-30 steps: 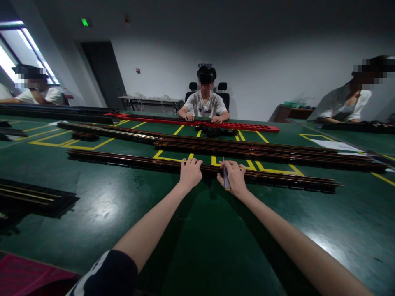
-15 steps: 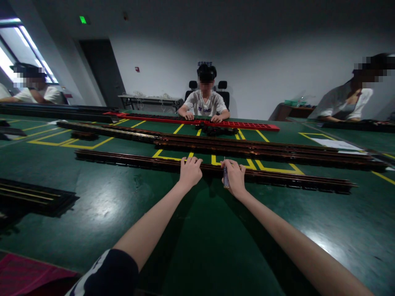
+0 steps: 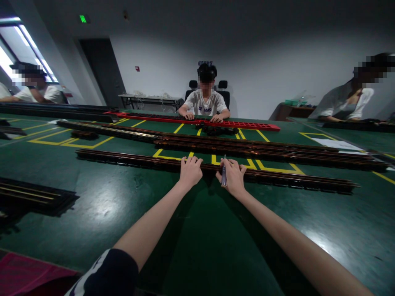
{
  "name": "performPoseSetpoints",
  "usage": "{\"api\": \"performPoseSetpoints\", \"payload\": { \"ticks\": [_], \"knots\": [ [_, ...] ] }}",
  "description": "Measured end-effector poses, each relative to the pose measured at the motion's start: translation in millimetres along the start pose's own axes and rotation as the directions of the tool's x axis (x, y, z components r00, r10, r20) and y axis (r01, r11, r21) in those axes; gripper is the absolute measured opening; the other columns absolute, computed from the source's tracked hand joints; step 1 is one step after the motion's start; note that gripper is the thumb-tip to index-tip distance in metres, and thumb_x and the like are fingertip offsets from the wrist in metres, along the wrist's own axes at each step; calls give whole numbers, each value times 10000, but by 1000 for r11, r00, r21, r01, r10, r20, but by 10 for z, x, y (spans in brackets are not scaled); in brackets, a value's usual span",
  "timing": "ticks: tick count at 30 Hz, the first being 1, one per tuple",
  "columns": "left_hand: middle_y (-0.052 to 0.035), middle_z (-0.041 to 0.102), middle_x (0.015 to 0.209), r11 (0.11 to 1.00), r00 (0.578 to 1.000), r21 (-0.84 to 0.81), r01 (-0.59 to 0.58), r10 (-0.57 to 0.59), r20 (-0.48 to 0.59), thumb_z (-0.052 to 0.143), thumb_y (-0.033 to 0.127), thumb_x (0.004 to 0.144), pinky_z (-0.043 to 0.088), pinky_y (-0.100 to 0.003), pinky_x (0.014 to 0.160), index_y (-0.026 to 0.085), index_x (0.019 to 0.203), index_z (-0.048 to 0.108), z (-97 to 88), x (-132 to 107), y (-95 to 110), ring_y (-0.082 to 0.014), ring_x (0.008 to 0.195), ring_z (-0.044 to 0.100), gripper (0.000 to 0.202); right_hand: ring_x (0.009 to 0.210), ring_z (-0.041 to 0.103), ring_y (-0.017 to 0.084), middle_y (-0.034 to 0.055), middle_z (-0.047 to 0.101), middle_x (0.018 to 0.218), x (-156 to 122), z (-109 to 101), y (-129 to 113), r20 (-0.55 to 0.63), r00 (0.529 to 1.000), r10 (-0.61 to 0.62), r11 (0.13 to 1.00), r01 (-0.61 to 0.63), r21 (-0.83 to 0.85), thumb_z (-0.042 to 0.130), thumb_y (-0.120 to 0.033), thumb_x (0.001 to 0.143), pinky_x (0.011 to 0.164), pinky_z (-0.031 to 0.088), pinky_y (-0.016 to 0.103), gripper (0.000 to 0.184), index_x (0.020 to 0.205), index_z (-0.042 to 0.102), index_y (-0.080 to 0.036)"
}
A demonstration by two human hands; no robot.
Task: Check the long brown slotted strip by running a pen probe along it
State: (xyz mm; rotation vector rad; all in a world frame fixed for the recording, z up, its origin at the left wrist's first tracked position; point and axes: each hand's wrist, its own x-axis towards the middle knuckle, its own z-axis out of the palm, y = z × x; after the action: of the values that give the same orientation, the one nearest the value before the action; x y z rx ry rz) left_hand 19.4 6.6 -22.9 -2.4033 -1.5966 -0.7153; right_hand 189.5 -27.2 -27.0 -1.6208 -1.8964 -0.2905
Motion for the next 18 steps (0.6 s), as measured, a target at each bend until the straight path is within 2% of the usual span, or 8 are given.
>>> {"api": "performPoseSetpoints", "payload": {
  "ticks": [4,8,11,14,18],
  "knots": [
    [-97,652,1158,1000,1000,-1,2,-2,-8,356,147,864,317,-495,1049,190,1139,628,9,2,-7,-253,1130,552,389,1157,458,320,107,658,1114,-7,5,-5,-21,1000,8,999,-9,-36,513,-149,745,868,272,450,288,1023,526,-220],
    [-98,652,1160,1000,1000,24,12,-12,-20,371,157,858,323,-492,1039,195,1135,629,22,2,-10,-257,1126,551,381,1138,470,302,107,661,1122,-19,20,53,-47,999,12,994,-17,-106,427,-64,765,855,266,430,326,1030,527,-224],
    [-94,653,1157,999,1000,40,11,-11,-20,379,149,849,322,-483,1037,200,1133,632,19,1,-2,-257,1124,551,384,1110,486,285,94,679,1073,-22,18,75,-70,997,23,995,-30,-92,423,-90,782,859,249,413,282,1005,532,-223],
    [-91,655,1154,999,1000,32,15,-14,-13,378,149,849,321,-482,1040,201,1127,634,10,1,4,-255,1124,552,382,1083,500,284,92,688,1025,-23,4,49,-94,995,-16,998,10,-67,488,-160,760,869,233,408,238,989,534,-205],
    [-97,658,1142,1000,1000,28,12,-12,-18,372,154,853,326,-491,1039,192,1120,635,11,3,0,-257,1121,555,377,1075,507,293,99,688,1019,-17,2,16,-69,996,-53,995,46,-92,511,-236,786,868,232,415,204,984,527,-192]
  ]
}}
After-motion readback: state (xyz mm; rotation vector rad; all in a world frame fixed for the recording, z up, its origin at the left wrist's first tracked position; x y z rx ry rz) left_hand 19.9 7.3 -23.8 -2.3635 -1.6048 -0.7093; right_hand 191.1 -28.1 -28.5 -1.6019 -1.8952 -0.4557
